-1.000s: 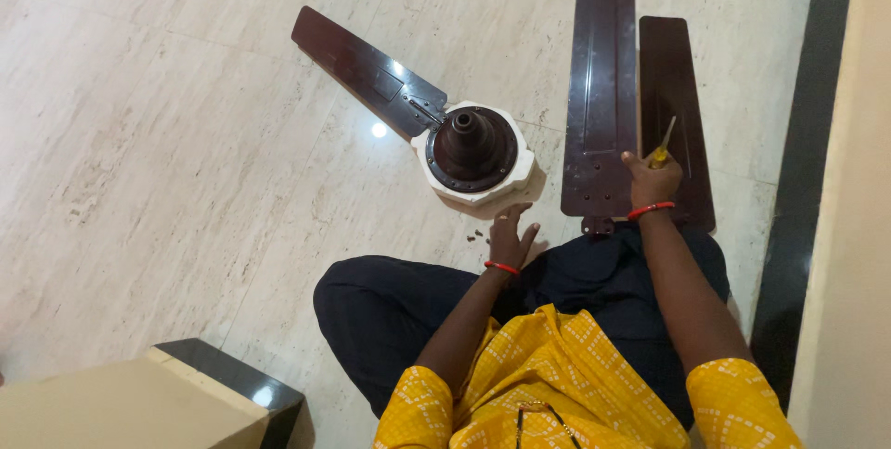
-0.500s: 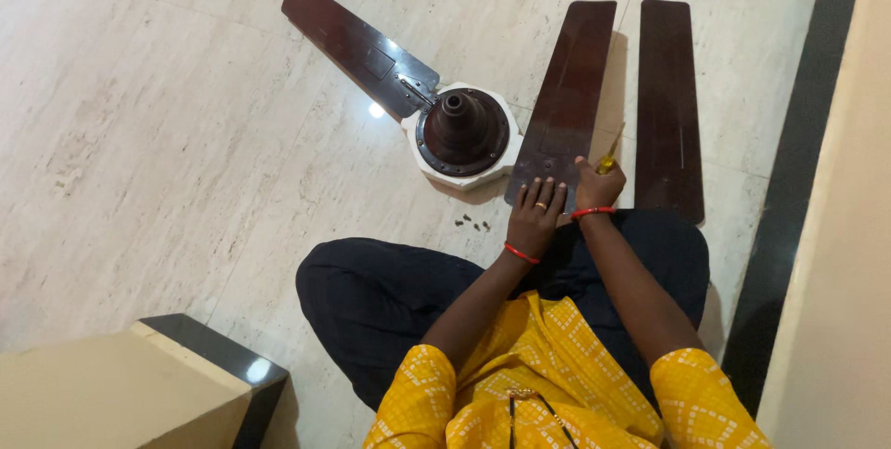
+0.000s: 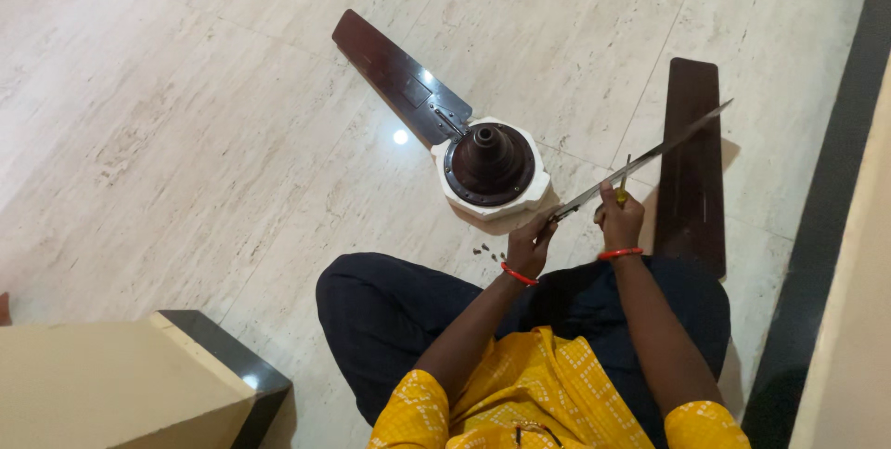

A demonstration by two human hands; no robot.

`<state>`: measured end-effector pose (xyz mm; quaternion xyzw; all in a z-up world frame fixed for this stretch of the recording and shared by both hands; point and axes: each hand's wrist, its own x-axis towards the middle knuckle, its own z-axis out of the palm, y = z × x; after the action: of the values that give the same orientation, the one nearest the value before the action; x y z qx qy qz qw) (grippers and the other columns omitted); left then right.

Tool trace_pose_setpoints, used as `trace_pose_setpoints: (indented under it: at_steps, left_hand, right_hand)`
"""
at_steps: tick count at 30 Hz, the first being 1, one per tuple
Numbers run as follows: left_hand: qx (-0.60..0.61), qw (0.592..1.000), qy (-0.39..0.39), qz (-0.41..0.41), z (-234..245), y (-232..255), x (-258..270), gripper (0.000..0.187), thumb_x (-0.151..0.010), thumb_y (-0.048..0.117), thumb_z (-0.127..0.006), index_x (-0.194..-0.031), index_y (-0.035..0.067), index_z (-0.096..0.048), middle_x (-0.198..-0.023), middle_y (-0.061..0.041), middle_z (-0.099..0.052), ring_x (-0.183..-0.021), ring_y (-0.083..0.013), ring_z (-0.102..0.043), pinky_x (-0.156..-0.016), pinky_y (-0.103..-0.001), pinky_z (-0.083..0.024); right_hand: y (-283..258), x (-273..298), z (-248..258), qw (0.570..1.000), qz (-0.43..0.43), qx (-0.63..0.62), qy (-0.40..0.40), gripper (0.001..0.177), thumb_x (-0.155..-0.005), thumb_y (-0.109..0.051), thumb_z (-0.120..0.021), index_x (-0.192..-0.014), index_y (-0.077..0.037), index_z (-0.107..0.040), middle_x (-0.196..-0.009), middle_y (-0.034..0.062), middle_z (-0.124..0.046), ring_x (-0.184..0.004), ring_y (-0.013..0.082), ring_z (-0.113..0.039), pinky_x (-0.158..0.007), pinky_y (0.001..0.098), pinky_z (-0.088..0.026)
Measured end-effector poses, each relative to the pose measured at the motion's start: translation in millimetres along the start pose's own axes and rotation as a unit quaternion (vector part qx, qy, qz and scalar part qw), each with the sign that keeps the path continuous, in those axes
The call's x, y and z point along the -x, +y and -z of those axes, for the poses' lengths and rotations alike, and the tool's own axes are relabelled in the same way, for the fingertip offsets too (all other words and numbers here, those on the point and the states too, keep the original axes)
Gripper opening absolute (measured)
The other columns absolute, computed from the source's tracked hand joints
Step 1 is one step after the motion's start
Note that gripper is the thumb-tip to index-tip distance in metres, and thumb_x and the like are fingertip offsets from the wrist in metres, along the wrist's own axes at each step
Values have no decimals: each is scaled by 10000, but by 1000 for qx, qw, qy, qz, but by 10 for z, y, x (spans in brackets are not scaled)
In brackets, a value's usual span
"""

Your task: The person sits on the floor and uses a screwdriver to attach fan blades to the motor housing. They secure each blade by tightening screws at the mounting points.

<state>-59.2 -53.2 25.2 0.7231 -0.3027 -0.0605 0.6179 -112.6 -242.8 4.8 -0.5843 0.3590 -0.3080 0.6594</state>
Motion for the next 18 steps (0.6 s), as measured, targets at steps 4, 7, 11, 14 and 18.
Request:
trace_pose_setpoints:
  at_steps: [4,7,11,14,18]
  left_hand:
    - [71,997,12,26,48,-134,-51,243,-1047,120,-699,-1244,-21,-724,-859,-143,-721,-767,-160,-637,-702,-329,-516]
    - [194,978,56,58,87,-308,-138,346,-1043,161,-662,-1340,-16,-658,-1123,-80,-749,-1004,-135,-673,-872,-270,-544]
    - [340,927,92,126,229,-518,-301,369,-1018,177,-696,-1338,-3,-662,-1175,-58,-726,-1043,-149,-655,-882,-272,-528]
    - [453,863,105,199,300,-537,-379,398,-983,151,-718,-1351,18,-642,-1169,-69,-709,-1002,-176,-660,-809,-330,-542]
    - [535,814,59,218,265,-451,-435,412,-972,152,-710,-1358,46,-610,-1186,-71,-696,-1048,-191,-679,-886,-382,-598]
  right_hand:
    - [67,-90,98,997,-29,65,-14,565,-1066,-422,-724,-817,76,-627,-654,121,-638,-531,136,-551,-484,252,-420]
    - [-18,-117,201,986,-108,94,-85,516,-989,-437,-681,-1039,76,-688,-864,134,-753,-688,153,-712,-474,233,-467]
    - [-141,-70,199,963,-188,170,-93,632,-959,-447,-687,-1313,69,-601,-1173,223,-737,-952,260,-764,-434,245,-382]
    - [-114,-80,175,970,-201,-20,-136,689,-943,-463,-705,-1374,52,-549,-1308,171,-693,-1031,177,-776,-457,169,-425]
    - [66,-220,149,939,-220,-225,-138,487,-933,-299,-780,-1303,-74,-557,-1258,124,-681,-1018,184,-762,-439,175,-426]
